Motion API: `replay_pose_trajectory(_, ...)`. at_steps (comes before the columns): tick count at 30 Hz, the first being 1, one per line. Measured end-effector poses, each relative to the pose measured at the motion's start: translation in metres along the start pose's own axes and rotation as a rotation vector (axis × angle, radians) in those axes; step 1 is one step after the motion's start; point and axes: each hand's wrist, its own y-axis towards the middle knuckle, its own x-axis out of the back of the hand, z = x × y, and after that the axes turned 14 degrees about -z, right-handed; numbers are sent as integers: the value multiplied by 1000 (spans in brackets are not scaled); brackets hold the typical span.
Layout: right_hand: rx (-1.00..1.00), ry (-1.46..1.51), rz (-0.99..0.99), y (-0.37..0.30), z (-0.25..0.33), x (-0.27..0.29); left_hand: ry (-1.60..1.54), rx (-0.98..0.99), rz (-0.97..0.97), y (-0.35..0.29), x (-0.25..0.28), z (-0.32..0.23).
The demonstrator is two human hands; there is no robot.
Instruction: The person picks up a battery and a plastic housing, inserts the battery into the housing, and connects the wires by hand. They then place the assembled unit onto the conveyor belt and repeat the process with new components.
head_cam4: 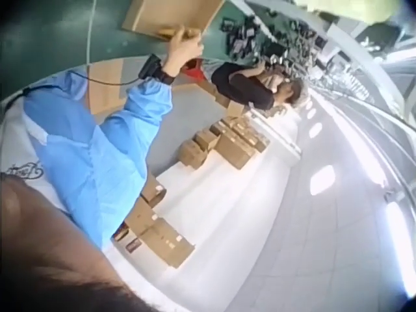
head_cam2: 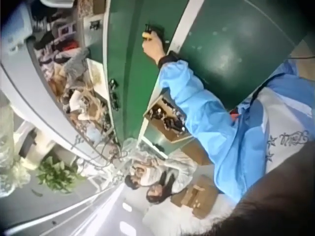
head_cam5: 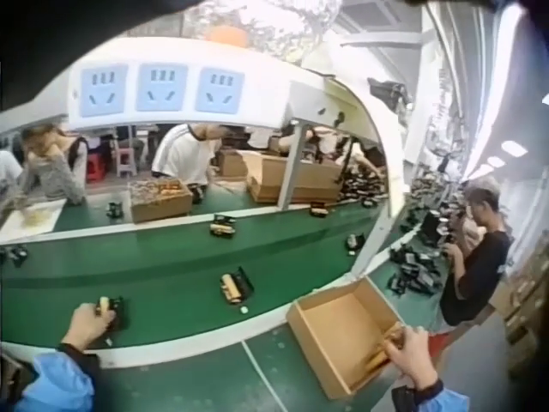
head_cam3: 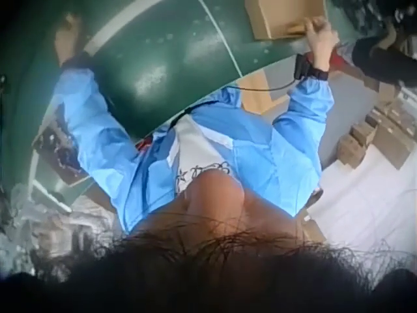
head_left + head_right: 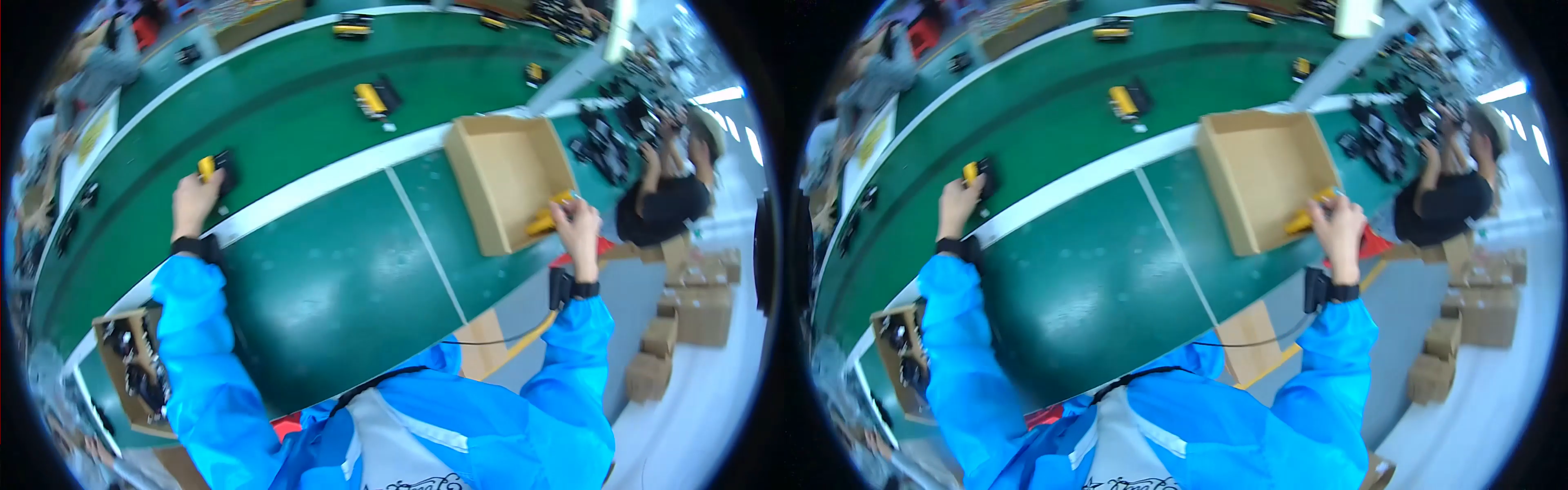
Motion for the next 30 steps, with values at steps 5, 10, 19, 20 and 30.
replay_pose_trajectory(5,-30,58,111,7,-27,-26,39,-156,-171,-63,47,-15)
replay_pose_trajectory(10,-201,264,146,4,-87,-38,-130,-312,-164,-172,122,-17)
replay_pose_trajectory(19,-614,1120,-18,16,15,13,-63,280,-40,-204,222,147)
replay_pose_trajectory(20,-559,1227,-132,20,58,35,20,302,-34,-195,222,160)
replay_pose_trajectory(30,-576,1862,181,-26,135,42,176,204,269,-148,166,205)
